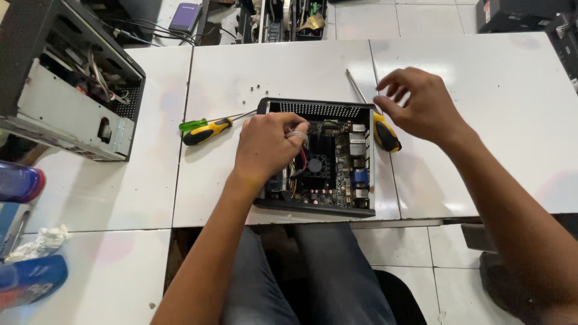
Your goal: The person uses a screwdriver to remove screws from the side of a computer case. They then disconnect internal cables and remove the motherboard from the case.
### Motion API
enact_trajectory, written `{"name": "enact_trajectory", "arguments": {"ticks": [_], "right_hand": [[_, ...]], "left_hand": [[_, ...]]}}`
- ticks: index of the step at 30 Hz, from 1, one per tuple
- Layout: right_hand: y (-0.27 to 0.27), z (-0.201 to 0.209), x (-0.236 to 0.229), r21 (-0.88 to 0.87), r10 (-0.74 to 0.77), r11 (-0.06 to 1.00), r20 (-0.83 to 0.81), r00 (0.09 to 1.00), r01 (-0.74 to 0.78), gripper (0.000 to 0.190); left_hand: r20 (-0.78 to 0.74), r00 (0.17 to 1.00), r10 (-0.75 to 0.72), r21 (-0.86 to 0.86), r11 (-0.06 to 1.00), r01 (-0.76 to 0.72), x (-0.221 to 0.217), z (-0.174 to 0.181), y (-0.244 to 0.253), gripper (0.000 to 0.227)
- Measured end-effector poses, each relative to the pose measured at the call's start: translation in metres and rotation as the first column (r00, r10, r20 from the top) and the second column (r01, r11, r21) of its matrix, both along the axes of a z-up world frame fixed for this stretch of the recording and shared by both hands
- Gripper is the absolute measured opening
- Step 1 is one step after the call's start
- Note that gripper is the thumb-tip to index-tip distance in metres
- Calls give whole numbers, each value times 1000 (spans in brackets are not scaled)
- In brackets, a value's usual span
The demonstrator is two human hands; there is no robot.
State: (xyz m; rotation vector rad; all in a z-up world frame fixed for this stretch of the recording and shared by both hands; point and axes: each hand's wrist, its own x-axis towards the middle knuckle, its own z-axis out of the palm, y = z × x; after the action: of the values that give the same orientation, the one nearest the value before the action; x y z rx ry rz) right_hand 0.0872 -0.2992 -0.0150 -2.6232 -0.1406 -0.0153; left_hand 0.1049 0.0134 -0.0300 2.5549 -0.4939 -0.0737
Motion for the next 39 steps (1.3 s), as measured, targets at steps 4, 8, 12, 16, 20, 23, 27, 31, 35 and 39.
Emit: {"name": "enact_trajectory", "arguments": {"ticks": [4, 8, 12, 16, 20, 23, 27, 31, 35, 39], "right_hand": [[52, 14, -15, -198, 269, 950, 139, 953, -239, 22], [64, -24, 7, -530, 276, 844, 289, 917, -87, 16], [65, -37, 26, -572, 182, 817, 125, 975, -79, 19], [65, -42, 30, -483, 99, 873, 25, 995, -74, 17], [63, -38, 24, -319, 45, 946, -25, 999, -51, 14], [64, -44, 21, -309, 36, 951, 17, 999, -29, 12], [65, -44, 12, -124, 40, 992, 138, 990, -23, 9], [56, -48, 14, 50, 65, 995, 311, 948, -85, 12], [61, -39, 10, 115, 46, 989, 362, 931, -93, 7], [63, -4, 0, 256, 31, 959, 333, 942, -122, 10]], "left_hand": [[288, 955, -65, -22, 997, 75, -19, -1, -15, 17], [502, 845, -184, -60, 967, 247, -29, -13, -28, 17], [432, 862, -264, 22, 959, 282, -25, -1, -36, 41], [115, 923, -368, 120, 927, 354, -21, 6, -43, 79], [93, 916, -392, 247, 900, 360, -15, -11, -47, 104], [32, 948, -317, 131, 941, 311, -17, -7, -46, 107], [-38, 958, -284, 54, 957, 286, -22, 14, -42, 122], [0, 968, -253, 93, 963, 252, -15, 3, -49, 123], [-25, 970, -240, 62, 968, 241, -15, 8, -44, 126], [-29, 978, -207, -408, 896, 178, -22, 17, -30, 88]]}}
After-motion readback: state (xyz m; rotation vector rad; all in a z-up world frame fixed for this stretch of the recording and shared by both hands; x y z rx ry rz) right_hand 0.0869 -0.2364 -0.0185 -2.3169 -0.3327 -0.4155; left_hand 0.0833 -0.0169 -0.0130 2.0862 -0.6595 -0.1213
